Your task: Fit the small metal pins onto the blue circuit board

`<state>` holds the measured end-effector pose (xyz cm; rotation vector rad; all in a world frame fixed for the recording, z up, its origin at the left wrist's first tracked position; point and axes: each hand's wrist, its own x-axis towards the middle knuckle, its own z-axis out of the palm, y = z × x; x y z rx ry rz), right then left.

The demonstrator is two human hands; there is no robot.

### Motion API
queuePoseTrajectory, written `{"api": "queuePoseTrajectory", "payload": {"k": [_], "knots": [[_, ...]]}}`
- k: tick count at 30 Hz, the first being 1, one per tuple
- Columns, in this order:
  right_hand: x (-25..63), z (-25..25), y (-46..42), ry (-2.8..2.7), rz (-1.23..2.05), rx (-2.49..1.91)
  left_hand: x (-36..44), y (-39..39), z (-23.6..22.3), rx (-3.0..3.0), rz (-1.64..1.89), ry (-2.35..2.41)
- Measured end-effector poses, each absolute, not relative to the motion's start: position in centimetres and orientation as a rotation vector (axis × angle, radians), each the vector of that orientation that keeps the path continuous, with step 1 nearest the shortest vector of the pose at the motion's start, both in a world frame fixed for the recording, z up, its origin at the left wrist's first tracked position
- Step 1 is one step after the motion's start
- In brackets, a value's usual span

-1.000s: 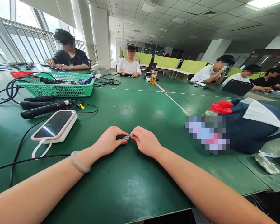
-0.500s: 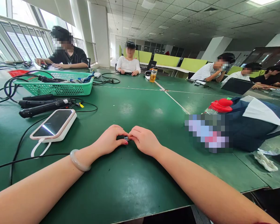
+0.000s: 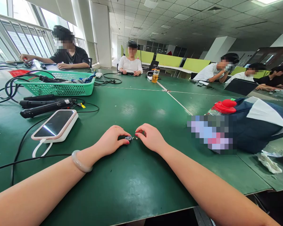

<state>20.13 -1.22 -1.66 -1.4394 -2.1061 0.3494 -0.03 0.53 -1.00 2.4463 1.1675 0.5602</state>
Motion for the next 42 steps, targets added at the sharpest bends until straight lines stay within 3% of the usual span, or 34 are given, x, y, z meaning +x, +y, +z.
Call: {"api": "queuePoseTrajectory", "payload": {"k": [16, 25, 42], "knots": [[19.8, -1.9, -1.1, -2.243, 0.474, -1.503, 0.0, 0.6, -1.0, 2.416, 0.539, 1.209], [20.3, -1.4, -1.8, -2.443, 0.464, -1.317, -0.1, 0.7, -1.1, 2.442, 0.516, 1.231], [20.7, -1.4, -1.1, -2.217, 0.333, -1.625, -0.1, 0.5, -1.1, 2.441, 0.51, 1.224]]}}
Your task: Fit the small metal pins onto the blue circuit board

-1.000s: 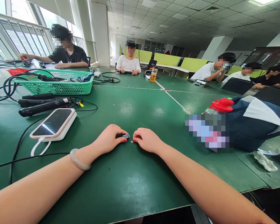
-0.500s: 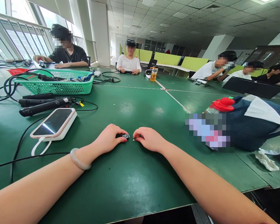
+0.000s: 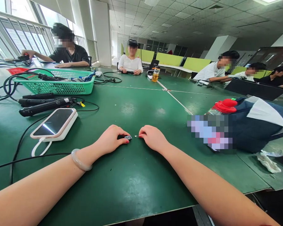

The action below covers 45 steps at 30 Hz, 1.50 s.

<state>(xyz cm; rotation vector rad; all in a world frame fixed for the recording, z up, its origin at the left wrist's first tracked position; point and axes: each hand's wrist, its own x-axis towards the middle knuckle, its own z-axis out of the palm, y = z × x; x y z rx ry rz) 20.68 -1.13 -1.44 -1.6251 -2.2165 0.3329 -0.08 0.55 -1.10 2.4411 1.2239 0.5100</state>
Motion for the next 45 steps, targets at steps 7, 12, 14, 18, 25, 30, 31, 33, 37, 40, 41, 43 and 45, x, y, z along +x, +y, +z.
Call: {"api": "queuePoseTrajectory", "payload": {"k": [7, 12, 14, 18, 25, 30, 31, 33, 37, 40, 41, 43, 45], "knots": [[19.1, -1.3, -2.0, -2.222, 0.287, -1.391, -0.1, 0.6, -1.1, 2.476, 0.525, 1.182], [18.7, -1.7, -1.9, -2.277, 0.283, -1.35, 0.1, 0.4, -1.0, 2.479, 0.522, 1.167], [18.8, -1.8, -1.9, -2.28, 0.288, -1.344, 0.1, 0.4, -1.0, 2.474, 0.526, 1.159], [18.9, -1.9, -1.9, -2.281, 0.28, -1.349, 0.2, 0.3, -1.0, 2.479, 0.529, 1.167], [18.9, -1.5, -2.0, -2.272, 0.279, -1.354, 0.2, 0.3, -0.8, 2.491, 0.498, 1.189], [19.2, -1.6, -2.0, -2.254, 0.28, -1.351, 0.1, 0.3, -0.9, 2.462, 0.504, 1.199], [19.2, -1.7, -2.0, -2.247, 0.286, -1.366, 0.1, 0.4, -1.0, 2.451, 0.507, 1.198], [19.3, -1.8, -2.0, -2.238, 0.3, -1.413, 0.0, 0.4, -1.0, 2.43, 0.506, 1.197], [19.1, -1.8, -1.9, -2.278, 0.311, -1.478, 0.0, 0.5, -0.9, 2.41, 0.496, 1.198], [19.0, -2.0, -1.9, -2.285, 0.287, -1.5, -0.1, 0.6, -1.0, 2.403, 0.503, 1.211], [18.9, -2.0, -1.9, -2.28, 0.28, -1.501, -0.1, 0.6, -1.0, 2.399, 0.508, 1.217], [18.9, -2.2, -1.9, -2.277, 0.275, -1.484, -0.1, 0.7, -1.1, 2.388, 0.514, 1.223], [18.8, -2.3, -1.9, -2.283, 0.27, -1.451, -0.1, 0.7, -1.2, 2.364, 0.517, 1.21]]}}
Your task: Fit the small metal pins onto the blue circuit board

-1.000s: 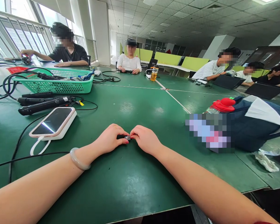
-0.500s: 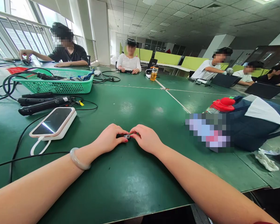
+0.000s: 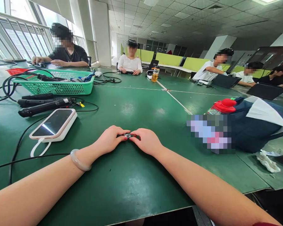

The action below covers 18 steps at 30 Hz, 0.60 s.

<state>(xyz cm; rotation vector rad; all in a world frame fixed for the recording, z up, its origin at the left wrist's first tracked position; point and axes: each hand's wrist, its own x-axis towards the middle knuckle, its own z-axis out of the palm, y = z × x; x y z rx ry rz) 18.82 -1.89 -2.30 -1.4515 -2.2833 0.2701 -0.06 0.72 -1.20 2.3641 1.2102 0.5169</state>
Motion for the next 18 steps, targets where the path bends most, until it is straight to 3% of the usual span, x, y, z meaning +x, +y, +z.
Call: {"api": "queuePoseTrajectory", "payload": {"k": [18], "knots": [[16.8, -2.6, -2.3, -2.406, -0.106, -1.321, -0.2, -0.1, -0.2, 1.376, 0.538, 0.956]]}}
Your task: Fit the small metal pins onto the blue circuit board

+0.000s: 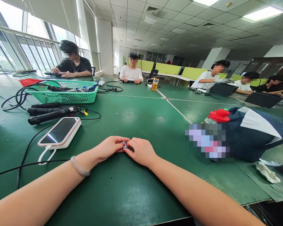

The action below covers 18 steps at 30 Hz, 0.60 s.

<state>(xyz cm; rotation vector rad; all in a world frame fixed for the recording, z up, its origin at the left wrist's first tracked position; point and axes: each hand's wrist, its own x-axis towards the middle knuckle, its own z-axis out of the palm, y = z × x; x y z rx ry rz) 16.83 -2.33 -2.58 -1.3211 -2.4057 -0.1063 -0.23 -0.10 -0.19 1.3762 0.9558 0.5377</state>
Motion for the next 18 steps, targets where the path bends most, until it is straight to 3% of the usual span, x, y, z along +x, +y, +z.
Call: {"api": "queuePoseTrajectory", "payload": {"k": [4, 10, 18], "knots": [[17.0, -2.4, -2.2, -2.43, -0.072, -1.262, -1.2, 0.7, 0.1, 1.536, 0.591, 1.094], [17.7, -2.1, -2.0, -2.365, 0.046, -1.316, -5.0, 2.9, 0.7, 2.395, 0.435, 1.785], [18.5, -2.2, -1.9, -2.246, 0.175, -1.371, -6.9, 2.9, 1.4, 2.494, 0.089, 2.074]]}}
